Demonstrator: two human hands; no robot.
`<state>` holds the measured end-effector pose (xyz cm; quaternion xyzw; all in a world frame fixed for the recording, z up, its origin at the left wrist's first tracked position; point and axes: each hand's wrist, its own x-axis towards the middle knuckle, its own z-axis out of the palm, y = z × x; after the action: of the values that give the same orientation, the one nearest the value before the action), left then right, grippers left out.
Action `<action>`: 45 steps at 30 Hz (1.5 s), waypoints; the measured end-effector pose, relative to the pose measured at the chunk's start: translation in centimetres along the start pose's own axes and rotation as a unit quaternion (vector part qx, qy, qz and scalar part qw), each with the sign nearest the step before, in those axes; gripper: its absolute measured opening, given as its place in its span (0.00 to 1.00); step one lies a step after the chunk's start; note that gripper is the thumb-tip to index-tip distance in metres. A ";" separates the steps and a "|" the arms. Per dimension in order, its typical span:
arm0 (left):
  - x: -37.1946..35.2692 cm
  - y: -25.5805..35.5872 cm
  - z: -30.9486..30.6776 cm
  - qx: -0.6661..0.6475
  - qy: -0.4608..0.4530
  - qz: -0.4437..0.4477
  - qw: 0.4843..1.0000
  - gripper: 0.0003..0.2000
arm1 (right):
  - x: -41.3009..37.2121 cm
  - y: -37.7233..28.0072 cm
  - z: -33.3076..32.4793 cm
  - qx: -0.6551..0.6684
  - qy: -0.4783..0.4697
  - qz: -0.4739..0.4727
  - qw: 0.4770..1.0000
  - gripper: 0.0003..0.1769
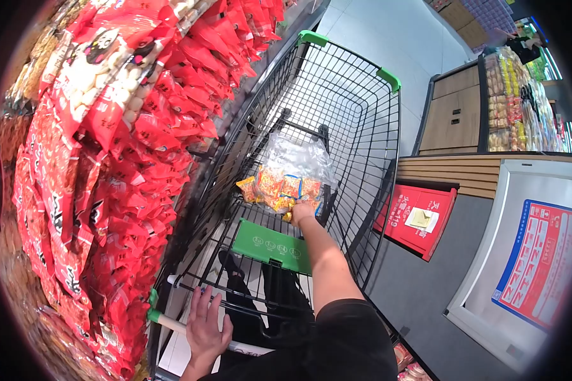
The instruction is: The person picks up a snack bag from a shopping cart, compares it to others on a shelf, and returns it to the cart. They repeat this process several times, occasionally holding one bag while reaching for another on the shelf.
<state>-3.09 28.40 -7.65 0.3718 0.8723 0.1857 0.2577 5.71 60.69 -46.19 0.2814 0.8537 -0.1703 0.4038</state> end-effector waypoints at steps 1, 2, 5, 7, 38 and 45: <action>-0.1 0.1 0.0 0.001 0.003 -0.001 1.000 0.23 | 0.2 -0.3 -0.2 -0.023 -0.008 0.002 1.000 0.22; -0.2 0.1 0.0 0.002 0.001 -0.004 1.000 0.23 | -0.2 -0.3 -0.3 -0.046 0.017 0.003 0.999 0.22; -0.5 0.2 -0.3 0.007 0.004 -0.002 1.000 0.23 | -4.2 -0.5 -3.8 0.028 0.075 0.008 0.997 0.24; -0.9 0.1 -0.3 0.010 0.032 0.023 0.999 0.23 | -6.6 0.3 -4.3 0.107 0.162 -0.033 0.980 0.27; -16.9 -2.8 -13.6 -0.815 0.201 0.147 0.523 0.30 | -50.6 -30.4 -23.5 0.707 -0.015 -0.422 0.567 0.25; -21.5 -4.5 -13.8 -0.798 0.236 0.152 0.533 0.33 | -51.3 -33.5 -23.5 0.650 -0.012 -0.460 0.605 0.30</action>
<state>-1.02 7.59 7.71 0.0812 0.3207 0.9222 0.2005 -2.50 29.05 10.67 0.0382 0.5305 -0.8468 -0.0066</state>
